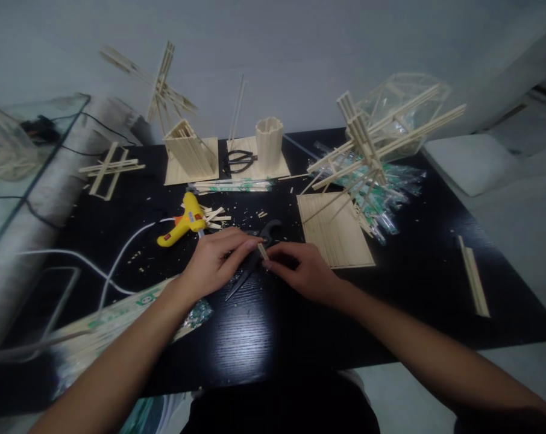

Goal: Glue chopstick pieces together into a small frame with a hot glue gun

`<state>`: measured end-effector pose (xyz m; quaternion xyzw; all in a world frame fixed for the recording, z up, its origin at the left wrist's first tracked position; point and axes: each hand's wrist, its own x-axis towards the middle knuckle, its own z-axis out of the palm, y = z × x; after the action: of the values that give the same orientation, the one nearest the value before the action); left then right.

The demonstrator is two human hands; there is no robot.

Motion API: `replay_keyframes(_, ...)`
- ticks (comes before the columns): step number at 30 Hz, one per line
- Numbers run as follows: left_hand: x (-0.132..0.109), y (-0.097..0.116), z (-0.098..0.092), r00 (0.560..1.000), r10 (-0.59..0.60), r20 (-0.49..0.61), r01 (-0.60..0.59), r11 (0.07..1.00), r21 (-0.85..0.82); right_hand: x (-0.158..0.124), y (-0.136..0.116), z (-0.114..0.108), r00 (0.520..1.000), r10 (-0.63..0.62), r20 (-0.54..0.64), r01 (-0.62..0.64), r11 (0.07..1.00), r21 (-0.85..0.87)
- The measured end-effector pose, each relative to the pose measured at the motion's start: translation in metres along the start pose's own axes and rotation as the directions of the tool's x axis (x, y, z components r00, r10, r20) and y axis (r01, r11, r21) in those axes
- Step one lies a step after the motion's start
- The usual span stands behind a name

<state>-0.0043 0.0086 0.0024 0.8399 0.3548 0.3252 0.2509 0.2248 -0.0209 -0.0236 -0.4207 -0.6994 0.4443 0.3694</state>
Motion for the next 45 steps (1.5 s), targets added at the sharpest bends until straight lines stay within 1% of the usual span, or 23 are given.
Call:
replay_keyframes(2, 0.001, 0.000, -0.002, 1.000, -0.014, -0.006, 0.014, 0.996, 0.092, 0.002, 0.003, -0.001, 0.998, 0.053, -0.031, -0.050, 0.994, 0.099)
replay_keyframes(5, 0.005, -0.001, -0.005, 0.999, -0.054, -0.004, 0.053, 0.969, 0.242, 0.005, 0.008, -0.002, 0.992, 0.097, -0.078, -0.072, 0.960, 0.271)
replay_keyframes(8, 0.008, -0.001, -0.010, 0.985, -0.146, 0.087, 0.101, 0.915, 0.389, 0.007, 0.010, -0.003, 0.989, 0.114, -0.094, -0.073, 0.932, 0.354)
replay_keyframes(10, 0.010, -0.001, -0.013, 0.961, -0.228, 0.158, 0.126, 0.867, 0.482, 0.008, 0.011, -0.004, 0.988, 0.125, -0.087, -0.085, 0.925, 0.369)
replay_keyframes(12, 0.012, -0.001, -0.015, 0.931, -0.301, 0.207, 0.134, 0.809, 0.572, 0.008, 0.009, -0.004, 0.986, 0.130, -0.106, -0.083, 0.928, 0.363)
replay_keyframes(14, 0.014, -0.001, -0.017, 0.909, -0.347, 0.233, 0.123, 0.755, 0.644, 0.008, 0.007, -0.004, 0.985, 0.128, -0.114, -0.082, 0.935, 0.345)
replay_keyframes(16, 0.017, -0.002, -0.018, 0.897, -0.367, 0.248, 0.104, 0.719, 0.687, 0.008, 0.005, -0.004, 0.985, 0.130, -0.115, -0.085, 0.939, 0.333)
replay_keyframes(23, 0.028, 0.002, -0.020, 0.886, -0.350, 0.304, 0.024, 0.689, 0.724, 0.008, 0.004, -0.001, 0.984, 0.116, -0.132, -0.064, 0.936, 0.345)
replay_keyframes(29, 0.027, 0.005, -0.020, 0.885, -0.356, 0.298, 0.009, 0.655, 0.756, 0.011, 0.006, -0.003, 0.974, 0.115, -0.194, -0.038, 0.931, 0.362)
replay_keyframes(32, 0.028, 0.005, -0.017, 0.882, -0.386, 0.271, 0.034, 0.626, 0.779, 0.012, 0.007, -0.003, 0.968, 0.123, -0.219, -0.032, 0.925, 0.378)
replay_keyframes(36, 0.036, 0.009, -0.010, 0.875, -0.430, 0.222, 0.095, 0.603, 0.792, 0.012, 0.008, -0.003, 0.965, 0.138, -0.223, -0.040, 0.917, 0.396)
replay_keyframes(41, 0.050, 0.015, 0.004, 0.870, -0.465, 0.165, 0.175, 0.603, 0.778, 0.011, 0.010, 0.000, 0.968, 0.152, -0.200, -0.064, 0.918, 0.390)
replay_keyframes(45, 0.059, 0.013, 0.014, 0.871, -0.475, 0.127, 0.225, 0.615, 0.756, 0.010, 0.010, 0.000, 0.971, 0.158, -0.181, -0.078, 0.920, 0.385)
